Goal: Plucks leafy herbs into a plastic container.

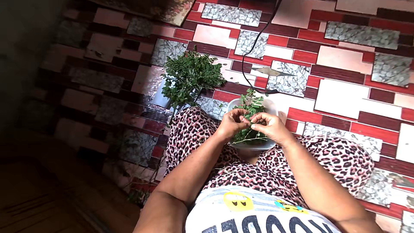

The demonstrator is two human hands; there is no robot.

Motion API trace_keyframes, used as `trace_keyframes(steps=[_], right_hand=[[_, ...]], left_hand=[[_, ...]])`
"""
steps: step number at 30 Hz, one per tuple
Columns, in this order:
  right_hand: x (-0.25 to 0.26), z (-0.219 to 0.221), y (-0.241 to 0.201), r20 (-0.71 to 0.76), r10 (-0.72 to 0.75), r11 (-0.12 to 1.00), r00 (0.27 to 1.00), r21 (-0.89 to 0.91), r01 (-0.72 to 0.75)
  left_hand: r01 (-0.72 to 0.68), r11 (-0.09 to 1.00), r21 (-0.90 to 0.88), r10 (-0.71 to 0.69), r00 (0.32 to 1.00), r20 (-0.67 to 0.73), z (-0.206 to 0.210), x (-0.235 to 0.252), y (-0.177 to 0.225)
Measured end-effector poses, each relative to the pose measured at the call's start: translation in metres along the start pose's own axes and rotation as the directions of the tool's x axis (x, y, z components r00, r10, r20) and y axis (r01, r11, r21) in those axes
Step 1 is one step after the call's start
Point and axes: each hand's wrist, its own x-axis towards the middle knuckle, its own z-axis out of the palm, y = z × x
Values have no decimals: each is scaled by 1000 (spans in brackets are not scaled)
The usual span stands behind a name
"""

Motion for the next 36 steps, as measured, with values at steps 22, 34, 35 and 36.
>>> trace_keyframes(steps=[22,34,35,36], right_hand=[[0,-17,1,-136,-31,995,990,-100,17],[2,-12,5,-164,-89,996,982,-5,89],[1,-11,4,-165,-83,996,983,16,87],[1,-10,4,-165,-79,996,983,33,86]], left_hand=[[-34,990,140,60,982,-182,0,11,-7],[-151,794,589,179,984,11,0,4,2],[-153,799,581,166,986,30,0,5,3],[-156,811,564,158,986,46,0,6,4]])
